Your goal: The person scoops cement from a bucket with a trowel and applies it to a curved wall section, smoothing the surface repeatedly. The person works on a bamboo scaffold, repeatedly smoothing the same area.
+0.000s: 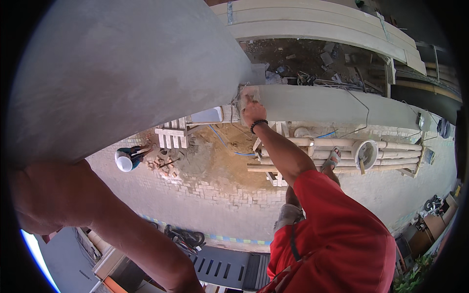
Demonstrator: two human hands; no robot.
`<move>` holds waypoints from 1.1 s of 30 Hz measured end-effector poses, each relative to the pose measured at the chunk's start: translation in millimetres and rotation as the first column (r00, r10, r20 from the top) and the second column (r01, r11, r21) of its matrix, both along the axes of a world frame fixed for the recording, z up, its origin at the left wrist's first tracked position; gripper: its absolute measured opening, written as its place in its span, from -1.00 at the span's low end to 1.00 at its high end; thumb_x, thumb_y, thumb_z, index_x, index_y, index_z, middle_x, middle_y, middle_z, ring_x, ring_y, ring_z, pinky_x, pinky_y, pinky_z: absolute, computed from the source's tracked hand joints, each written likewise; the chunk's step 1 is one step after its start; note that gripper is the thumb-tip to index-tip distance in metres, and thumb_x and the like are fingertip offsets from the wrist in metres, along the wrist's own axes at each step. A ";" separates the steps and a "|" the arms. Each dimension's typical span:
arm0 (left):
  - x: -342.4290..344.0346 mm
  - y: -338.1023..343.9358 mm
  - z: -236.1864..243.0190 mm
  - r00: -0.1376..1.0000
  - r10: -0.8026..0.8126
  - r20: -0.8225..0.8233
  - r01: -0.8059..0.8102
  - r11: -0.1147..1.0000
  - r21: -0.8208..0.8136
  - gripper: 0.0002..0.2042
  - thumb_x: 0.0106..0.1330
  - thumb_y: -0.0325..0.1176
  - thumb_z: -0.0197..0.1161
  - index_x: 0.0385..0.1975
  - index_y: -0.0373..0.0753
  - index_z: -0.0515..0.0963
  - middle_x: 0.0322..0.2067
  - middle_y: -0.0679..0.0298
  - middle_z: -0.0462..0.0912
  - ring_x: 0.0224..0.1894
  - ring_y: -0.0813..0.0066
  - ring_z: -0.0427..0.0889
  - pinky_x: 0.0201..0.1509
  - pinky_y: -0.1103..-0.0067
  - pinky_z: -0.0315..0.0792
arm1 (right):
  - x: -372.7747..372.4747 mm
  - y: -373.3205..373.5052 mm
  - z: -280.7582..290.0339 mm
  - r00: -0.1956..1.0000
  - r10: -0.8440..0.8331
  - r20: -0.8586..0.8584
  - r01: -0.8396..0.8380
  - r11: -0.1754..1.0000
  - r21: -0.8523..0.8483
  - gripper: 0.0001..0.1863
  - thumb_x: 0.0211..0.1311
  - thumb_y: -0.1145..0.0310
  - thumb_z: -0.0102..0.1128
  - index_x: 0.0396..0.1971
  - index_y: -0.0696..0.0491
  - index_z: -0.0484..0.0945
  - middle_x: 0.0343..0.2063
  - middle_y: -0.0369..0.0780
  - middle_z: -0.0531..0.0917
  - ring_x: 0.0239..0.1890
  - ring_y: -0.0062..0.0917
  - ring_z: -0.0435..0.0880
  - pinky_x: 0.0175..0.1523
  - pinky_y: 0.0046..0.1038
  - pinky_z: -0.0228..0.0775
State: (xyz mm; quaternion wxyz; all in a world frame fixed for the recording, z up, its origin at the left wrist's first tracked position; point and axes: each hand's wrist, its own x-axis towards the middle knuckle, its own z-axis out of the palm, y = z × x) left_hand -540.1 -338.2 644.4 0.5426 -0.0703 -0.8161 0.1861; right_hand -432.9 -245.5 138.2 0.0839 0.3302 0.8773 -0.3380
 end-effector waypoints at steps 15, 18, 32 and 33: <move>-12.9 -12.4 -15.8 0.985 -0.170 -0.007 0.166 0.952 0.256 -0.57 -0.02 -0.13 0.42 -0.32 -0.35 0.50 -0.40 0.10 0.56 -0.33 0.27 0.58 -0.25 0.44 0.49 | 197.6 256.9 35.6 0.959 -0.239 0.151 0.179 0.926 0.334 -0.47 -0.05 0.34 0.17 0.04 -0.09 0.38 -0.37 -0.01 0.65 -0.27 -0.10 0.65 -0.16 -0.12 0.51; -13.5 -5.4 -17.1 0.963 -0.265 -0.041 0.261 0.891 0.371 -0.55 0.03 -0.15 0.39 -0.24 -0.38 0.45 -0.34 0.08 0.53 -0.26 0.27 0.56 -0.21 0.45 0.49 | 211.0 263.5 50.0 0.982 -0.189 -0.022 0.187 0.939 0.290 -0.46 -0.06 0.35 0.15 0.04 -0.09 0.39 -0.39 0.00 0.64 -0.30 -0.09 0.64 -0.18 -0.12 0.50; 4.1 37.6 -11.5 0.850 -0.504 -0.152 0.414 0.462 0.784 -0.31 0.21 -0.02 0.17 0.11 -0.46 0.11 -0.05 -0.16 0.27 -0.05 -0.01 0.48 -0.14 0.23 0.58 | 120.0 127.5 31.7 0.996 0.043 -0.074 -0.038 0.997 0.068 -0.42 -0.03 0.35 0.14 0.10 0.01 0.33 -0.39 -0.02 0.62 -0.33 -0.12 0.65 -0.19 -0.16 0.51; 5.9 34.6 -6.1 0.850 -0.507 -0.140 0.413 0.478 0.776 -0.28 0.22 0.02 0.13 0.14 -0.45 0.05 -0.04 -0.19 0.25 -0.04 -0.06 0.48 -0.13 0.19 0.60 | 106.5 117.0 28.7 0.995 0.071 -0.075 -0.066 0.996 0.068 -0.44 -0.03 0.35 0.14 0.09 0.01 0.34 -0.38 -0.03 0.62 -0.31 -0.13 0.65 -0.18 -0.16 0.52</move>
